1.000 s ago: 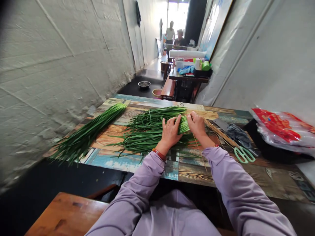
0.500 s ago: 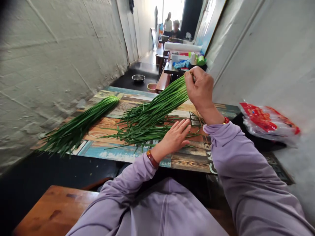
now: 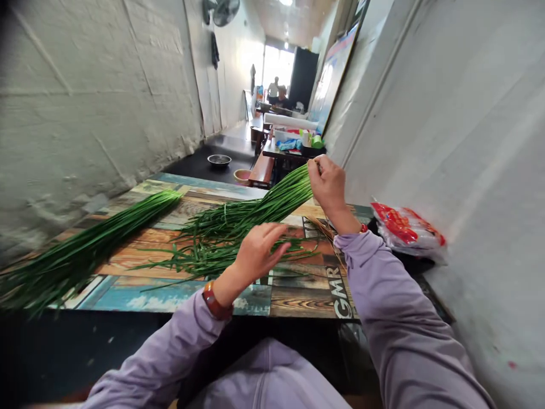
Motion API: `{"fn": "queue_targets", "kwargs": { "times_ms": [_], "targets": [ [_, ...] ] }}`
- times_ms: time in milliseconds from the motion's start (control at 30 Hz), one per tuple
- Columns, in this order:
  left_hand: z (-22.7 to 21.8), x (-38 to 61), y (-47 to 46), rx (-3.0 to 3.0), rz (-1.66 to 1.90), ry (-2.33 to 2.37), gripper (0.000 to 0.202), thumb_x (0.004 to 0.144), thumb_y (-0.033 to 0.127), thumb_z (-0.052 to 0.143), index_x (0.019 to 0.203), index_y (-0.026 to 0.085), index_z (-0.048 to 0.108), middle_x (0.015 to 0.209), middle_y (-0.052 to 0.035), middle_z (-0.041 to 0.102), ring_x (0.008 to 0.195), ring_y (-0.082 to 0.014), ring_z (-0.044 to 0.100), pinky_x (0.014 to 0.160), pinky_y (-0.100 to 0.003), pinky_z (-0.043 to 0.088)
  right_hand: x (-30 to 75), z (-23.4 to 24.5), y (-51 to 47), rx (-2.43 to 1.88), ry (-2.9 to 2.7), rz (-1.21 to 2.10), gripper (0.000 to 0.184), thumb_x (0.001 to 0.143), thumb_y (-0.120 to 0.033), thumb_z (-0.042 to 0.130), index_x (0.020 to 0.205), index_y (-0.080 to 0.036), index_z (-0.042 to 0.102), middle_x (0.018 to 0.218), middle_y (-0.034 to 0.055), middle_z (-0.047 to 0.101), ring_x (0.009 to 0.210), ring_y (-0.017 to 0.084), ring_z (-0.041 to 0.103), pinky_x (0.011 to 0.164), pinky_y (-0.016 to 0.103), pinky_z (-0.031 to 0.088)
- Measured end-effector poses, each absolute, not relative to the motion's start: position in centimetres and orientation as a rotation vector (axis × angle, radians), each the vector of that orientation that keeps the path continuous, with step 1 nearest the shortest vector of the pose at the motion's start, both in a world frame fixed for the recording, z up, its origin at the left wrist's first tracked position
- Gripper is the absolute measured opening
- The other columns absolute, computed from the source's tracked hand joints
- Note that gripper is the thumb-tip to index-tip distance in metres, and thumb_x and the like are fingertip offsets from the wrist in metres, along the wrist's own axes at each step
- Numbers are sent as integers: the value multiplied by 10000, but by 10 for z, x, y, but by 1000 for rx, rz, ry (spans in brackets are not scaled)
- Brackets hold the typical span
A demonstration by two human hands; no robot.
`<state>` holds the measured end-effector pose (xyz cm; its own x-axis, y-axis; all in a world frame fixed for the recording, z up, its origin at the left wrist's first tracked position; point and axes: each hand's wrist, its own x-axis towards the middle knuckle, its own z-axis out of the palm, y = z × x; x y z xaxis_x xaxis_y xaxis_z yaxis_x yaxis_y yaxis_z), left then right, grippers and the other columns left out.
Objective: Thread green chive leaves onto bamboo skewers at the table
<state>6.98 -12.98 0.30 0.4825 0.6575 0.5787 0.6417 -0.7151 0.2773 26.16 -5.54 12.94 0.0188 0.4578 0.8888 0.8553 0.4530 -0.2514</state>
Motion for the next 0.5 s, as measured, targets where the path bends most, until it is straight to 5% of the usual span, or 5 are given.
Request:
{"fn": "queue_targets", "kwargs": {
  "times_ms": [100,200,333,500],
  "targets": [
    [40,91,-126,2620,1398,1396,787,876,484,617,1515,126,328,1560,-208,360,1446,-339,346,1180,-480,305,252,129,-61,-1141,-1586,-461,282,946,-374,453,729,-217,541,643,-14,543,633,146,509,639,293,368],
    [60,111,-110,2677,1374,1434,872,856,420,650,1563,150,216,1638,-179,199,1522,-363,154,1221,-525,189,242,127,-70,-1140,-1556,-427,274,941,-368,458,734,-214,548,633,-15,545,611,143,491,623,290,358],
    [66,117,-88,2602,1416,1607,653,952,205,450,1566,201,230,1561,-150,386,1403,-298,402,1145,-470,319,234,119,-79,-1169,-1546,-355,278,936,-380,465,729,-210,541,625,-20,547,596,137,485,608,282,354],
    [47,68,-67,2470,1224,1959,693,885,73,438,1554,181,290,1134,-143,678,1063,-258,634,961,-405,436,262,118,-71,-1188,-1436,-290,272,928,-388,475,747,-199,552,635,-22,530,604,132,478,600,273,360]
  ]
}}
